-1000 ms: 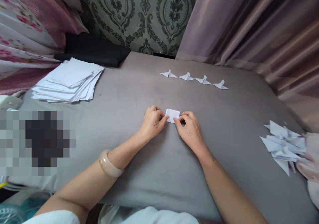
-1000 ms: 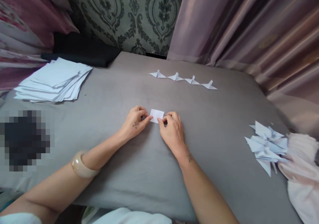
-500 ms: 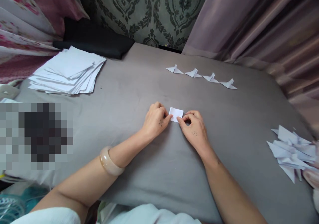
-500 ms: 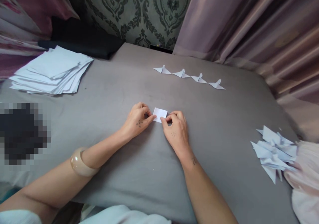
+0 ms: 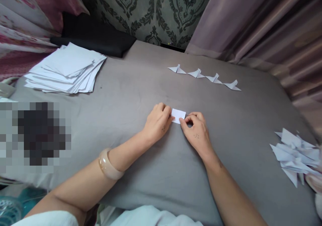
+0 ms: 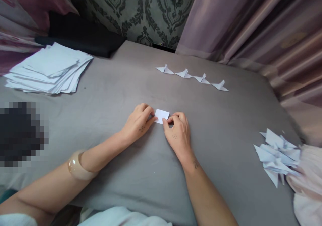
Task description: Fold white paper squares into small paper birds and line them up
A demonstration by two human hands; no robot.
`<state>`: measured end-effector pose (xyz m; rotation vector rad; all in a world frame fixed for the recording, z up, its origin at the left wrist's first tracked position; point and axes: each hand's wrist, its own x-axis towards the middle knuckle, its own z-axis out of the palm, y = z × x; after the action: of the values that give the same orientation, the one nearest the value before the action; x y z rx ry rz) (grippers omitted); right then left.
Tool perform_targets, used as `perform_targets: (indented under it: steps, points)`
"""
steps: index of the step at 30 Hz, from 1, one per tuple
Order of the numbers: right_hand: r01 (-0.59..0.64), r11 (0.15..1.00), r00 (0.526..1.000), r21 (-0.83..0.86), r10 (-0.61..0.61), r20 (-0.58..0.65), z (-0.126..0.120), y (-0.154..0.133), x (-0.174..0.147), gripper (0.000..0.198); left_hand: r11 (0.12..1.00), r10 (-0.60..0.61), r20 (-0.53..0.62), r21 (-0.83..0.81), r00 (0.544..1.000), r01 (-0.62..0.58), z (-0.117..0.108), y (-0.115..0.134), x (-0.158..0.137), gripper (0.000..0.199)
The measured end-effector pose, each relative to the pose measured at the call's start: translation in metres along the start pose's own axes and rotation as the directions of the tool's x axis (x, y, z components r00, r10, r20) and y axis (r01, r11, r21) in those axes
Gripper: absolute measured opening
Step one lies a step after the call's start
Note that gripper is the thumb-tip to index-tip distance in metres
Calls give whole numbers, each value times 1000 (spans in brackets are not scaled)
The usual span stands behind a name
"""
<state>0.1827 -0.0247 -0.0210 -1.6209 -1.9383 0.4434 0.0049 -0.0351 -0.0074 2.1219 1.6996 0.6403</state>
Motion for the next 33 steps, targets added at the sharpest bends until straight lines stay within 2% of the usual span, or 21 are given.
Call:
perform_targets:
  steps: [2,5,7,11,14,20,26,33]
  points:
    - [8,1000,1000,4,-8,5,0,1,0,20,993,89,51,72,995,-93,-2,2,1,16]
    - [34,999,999,24,-34,7,-2,1,-1,14,954,245,136,142,960,-264,-4,4,3,24]
    - [84,996,996,43,-85,20,-2,-1,-1,12,938,272,153,177,950,-297,-4,4,3,25]
    - [256,966,963,30,-257,81,-3,-5,-1,22,937,232,131,235,964,-257,-2,3,-1,27]
    - [309,951,943,18,-309,125,-5,-6,1,27,935,209,139,261,968,-239,-1,3,-3,31]
    - [252,968,960,22,-252,121,-9,1,2,24,951,190,89,229,978,-206,0,0,-6,32]
    - [197,979,973,53,-202,109,-11,11,3,22,964,163,32,208,986,-166,-8,-4,-8,27]
    - [162,974,983,160,-174,66,-12,11,3,22,974,148,21,171,989,-149,-9,-3,-5,30]
